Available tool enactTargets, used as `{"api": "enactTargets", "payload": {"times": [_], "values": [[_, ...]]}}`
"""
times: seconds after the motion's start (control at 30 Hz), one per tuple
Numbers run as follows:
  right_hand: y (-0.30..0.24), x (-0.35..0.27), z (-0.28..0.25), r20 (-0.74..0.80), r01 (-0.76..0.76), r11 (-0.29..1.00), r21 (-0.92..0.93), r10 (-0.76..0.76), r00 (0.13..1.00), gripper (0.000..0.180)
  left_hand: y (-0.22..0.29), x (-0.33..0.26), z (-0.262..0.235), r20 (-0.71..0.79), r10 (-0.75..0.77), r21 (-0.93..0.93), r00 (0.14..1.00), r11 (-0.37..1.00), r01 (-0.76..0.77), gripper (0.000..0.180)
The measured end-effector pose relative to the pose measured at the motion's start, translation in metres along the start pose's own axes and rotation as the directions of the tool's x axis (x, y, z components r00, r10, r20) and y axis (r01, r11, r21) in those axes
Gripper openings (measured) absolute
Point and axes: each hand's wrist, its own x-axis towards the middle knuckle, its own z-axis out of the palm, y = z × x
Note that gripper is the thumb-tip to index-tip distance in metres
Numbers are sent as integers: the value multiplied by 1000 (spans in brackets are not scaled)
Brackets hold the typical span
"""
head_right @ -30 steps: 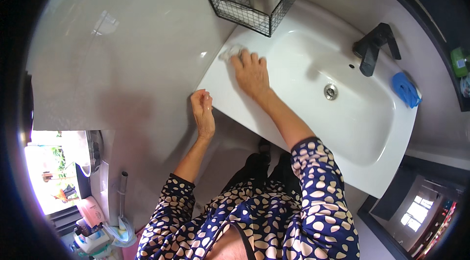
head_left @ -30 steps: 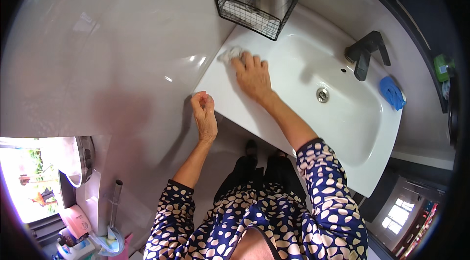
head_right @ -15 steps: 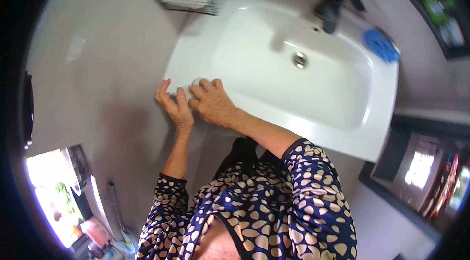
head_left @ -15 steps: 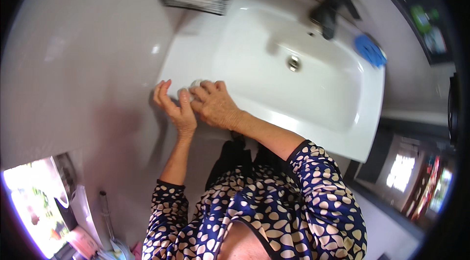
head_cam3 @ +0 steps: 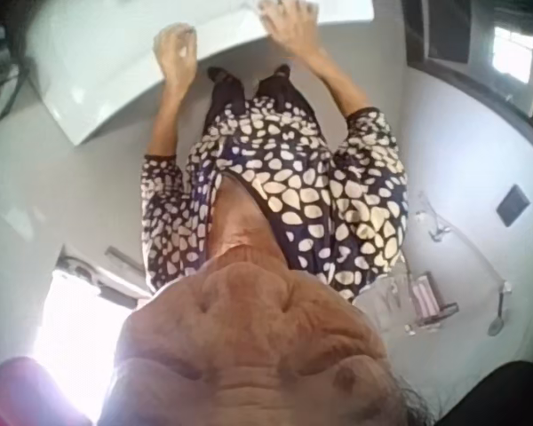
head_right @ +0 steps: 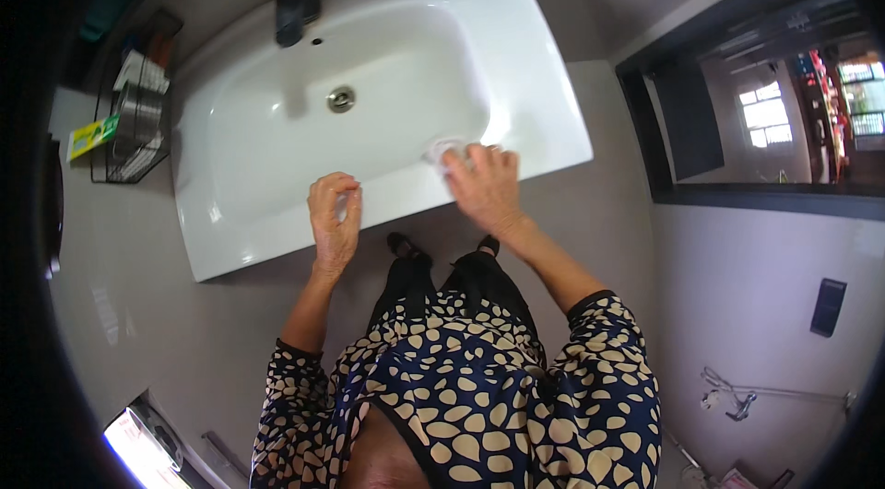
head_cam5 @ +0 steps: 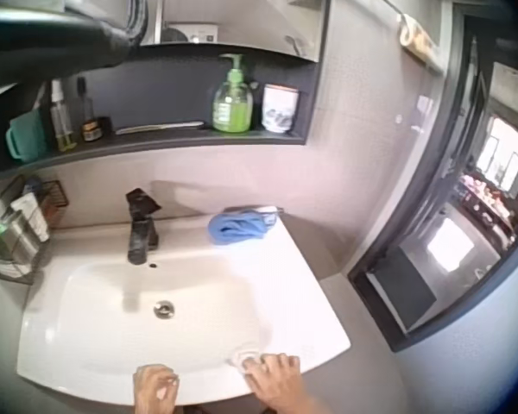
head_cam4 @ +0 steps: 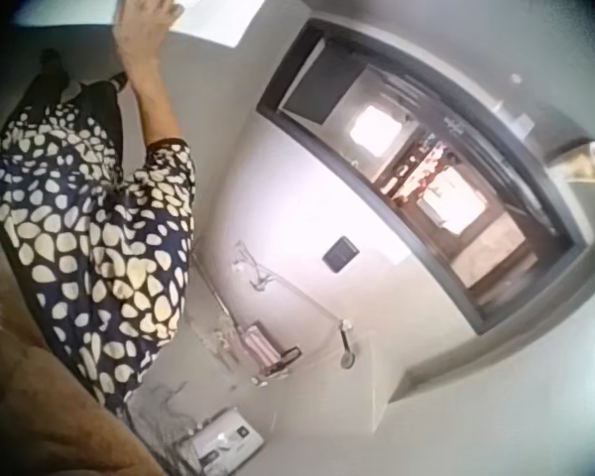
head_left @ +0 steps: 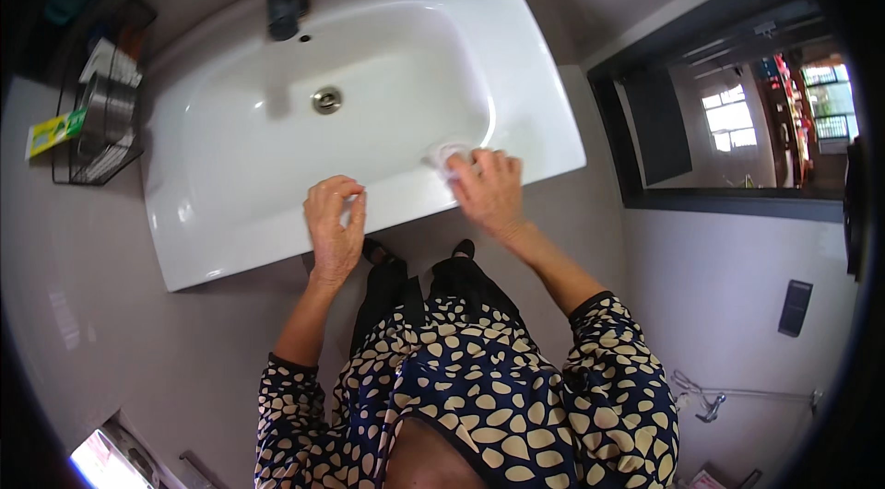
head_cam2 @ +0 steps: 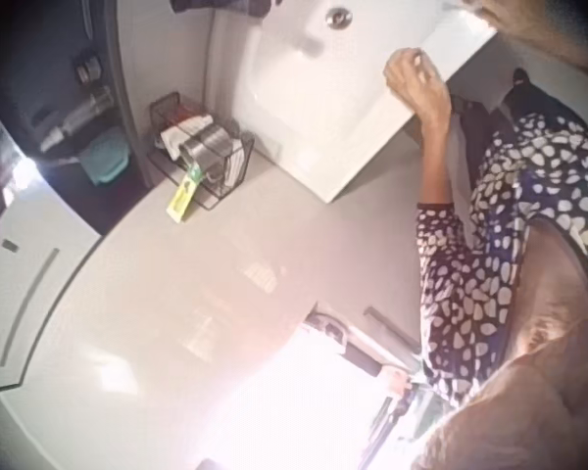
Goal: The person wipes the shower wall and fixtures with a white cloth, then rinses the cloth at the sink and wrings it out. They return to wipe the shower wall and a wall-mounted dispenser, covering multiple surfaces throughout the bathroom.
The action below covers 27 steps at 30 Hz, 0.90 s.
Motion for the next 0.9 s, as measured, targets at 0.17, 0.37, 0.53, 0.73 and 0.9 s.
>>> {"api": "enactTargets", "payload": {"times": [0.17,0.37,0.53,0.73,0.9], "values": [[107,-15,-20,-151,-407,913,-13,400,904,22,60,20,76,113,96,-93,989,992,-86,21],[119,-55,-40,-59,-67,993,97,73,996,11,128,35,170,199,112,-217,974,974,-67,31],[207,-105,-46,358,-848,459,264,770,528,20,150,40,212,270,150,-82,951,988,-132,33],[269,-219,-129,293,-511,-46,858,861,415,17,188,41,256,404,322,-168,856,946,-276,24],[268,-283,-199,73,-738,97,668,978,195,14,222,37,297,508,454,-354,732,885,-304,15]]}}
